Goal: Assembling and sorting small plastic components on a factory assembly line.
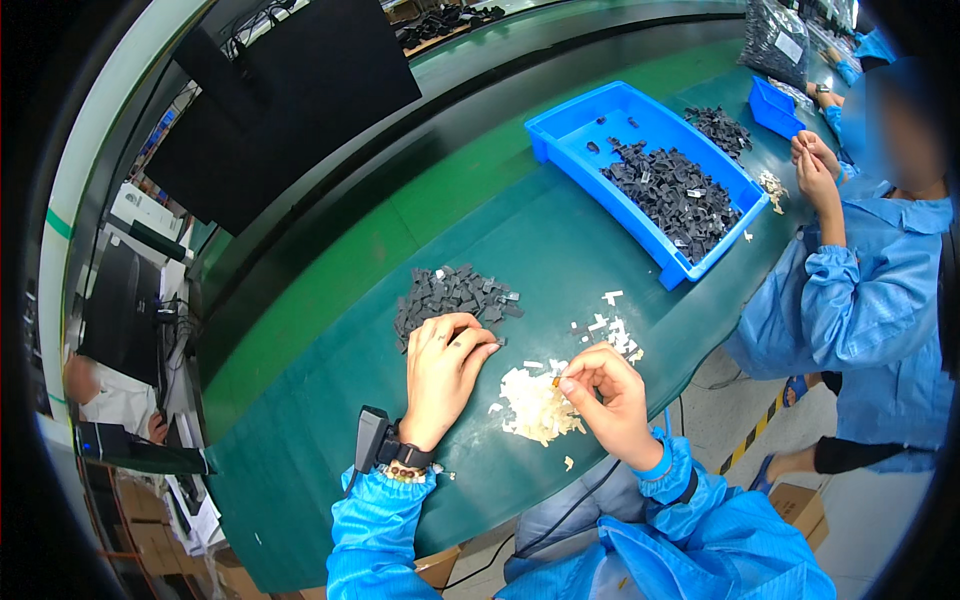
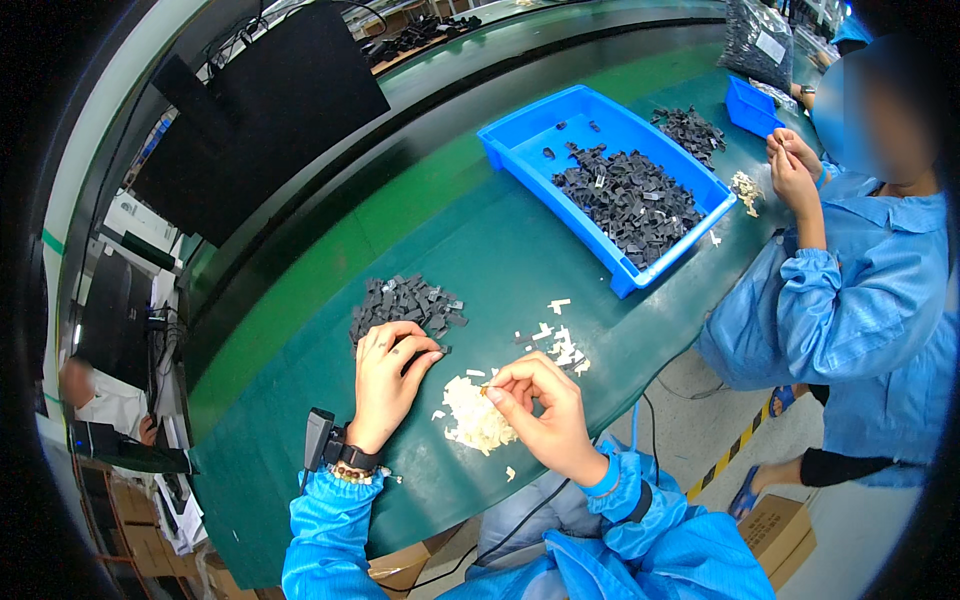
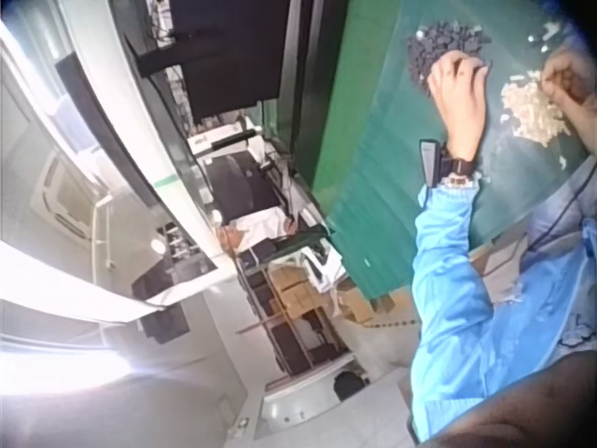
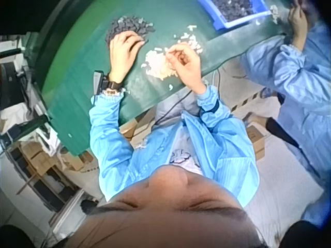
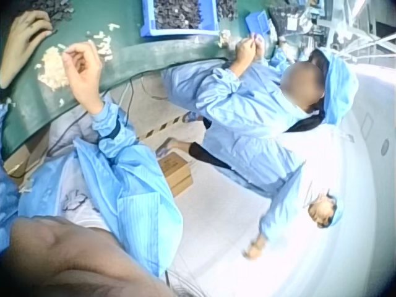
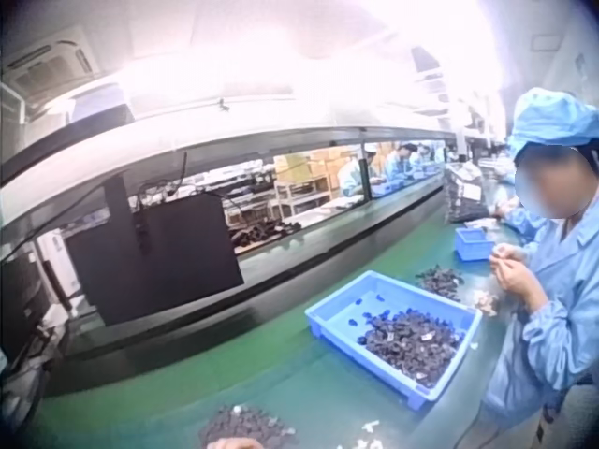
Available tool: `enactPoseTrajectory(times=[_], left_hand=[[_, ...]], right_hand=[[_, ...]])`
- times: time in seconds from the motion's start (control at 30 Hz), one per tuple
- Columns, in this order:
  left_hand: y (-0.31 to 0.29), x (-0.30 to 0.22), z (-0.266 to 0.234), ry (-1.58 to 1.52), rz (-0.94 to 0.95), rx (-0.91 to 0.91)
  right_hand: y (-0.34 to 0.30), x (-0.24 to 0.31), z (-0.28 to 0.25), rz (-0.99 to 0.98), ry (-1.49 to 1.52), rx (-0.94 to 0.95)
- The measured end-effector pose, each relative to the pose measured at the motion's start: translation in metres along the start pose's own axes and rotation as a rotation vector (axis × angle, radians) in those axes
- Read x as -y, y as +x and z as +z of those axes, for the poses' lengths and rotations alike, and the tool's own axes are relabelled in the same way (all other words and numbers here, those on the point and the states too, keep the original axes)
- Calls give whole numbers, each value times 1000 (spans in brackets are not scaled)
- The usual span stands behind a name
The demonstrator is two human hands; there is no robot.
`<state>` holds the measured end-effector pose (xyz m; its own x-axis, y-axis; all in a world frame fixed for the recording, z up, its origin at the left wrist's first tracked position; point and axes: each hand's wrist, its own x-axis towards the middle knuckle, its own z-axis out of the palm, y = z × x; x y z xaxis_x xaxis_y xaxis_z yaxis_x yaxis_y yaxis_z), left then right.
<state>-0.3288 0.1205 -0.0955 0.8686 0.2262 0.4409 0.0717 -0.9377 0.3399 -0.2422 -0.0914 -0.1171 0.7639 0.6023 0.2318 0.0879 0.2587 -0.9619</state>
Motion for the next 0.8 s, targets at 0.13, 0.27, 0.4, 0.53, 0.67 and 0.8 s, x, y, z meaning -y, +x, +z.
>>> enactPoseTrajectory(times=[0.13,0.27,0.4,0.53,0.67,0.8], left_hand=[[0,-4,-1,54,109,8],[-3,-19,-6,-155,113,-128],[-20,-26,-5,-384,19,-97],[-19,-27,-8,-526,-113,-63],[-24,-28,-6,-572,-189,-122],[-25,-33,-7,-453,-42,-141]], right_hand=[[3,1,2,40,22,71],[3,-6,0,115,128,108],[3,-6,2,126,179,162],[1,-3,-3,229,114,222],[1,-7,1,123,78,166],[2,-5,3,179,120,150]])
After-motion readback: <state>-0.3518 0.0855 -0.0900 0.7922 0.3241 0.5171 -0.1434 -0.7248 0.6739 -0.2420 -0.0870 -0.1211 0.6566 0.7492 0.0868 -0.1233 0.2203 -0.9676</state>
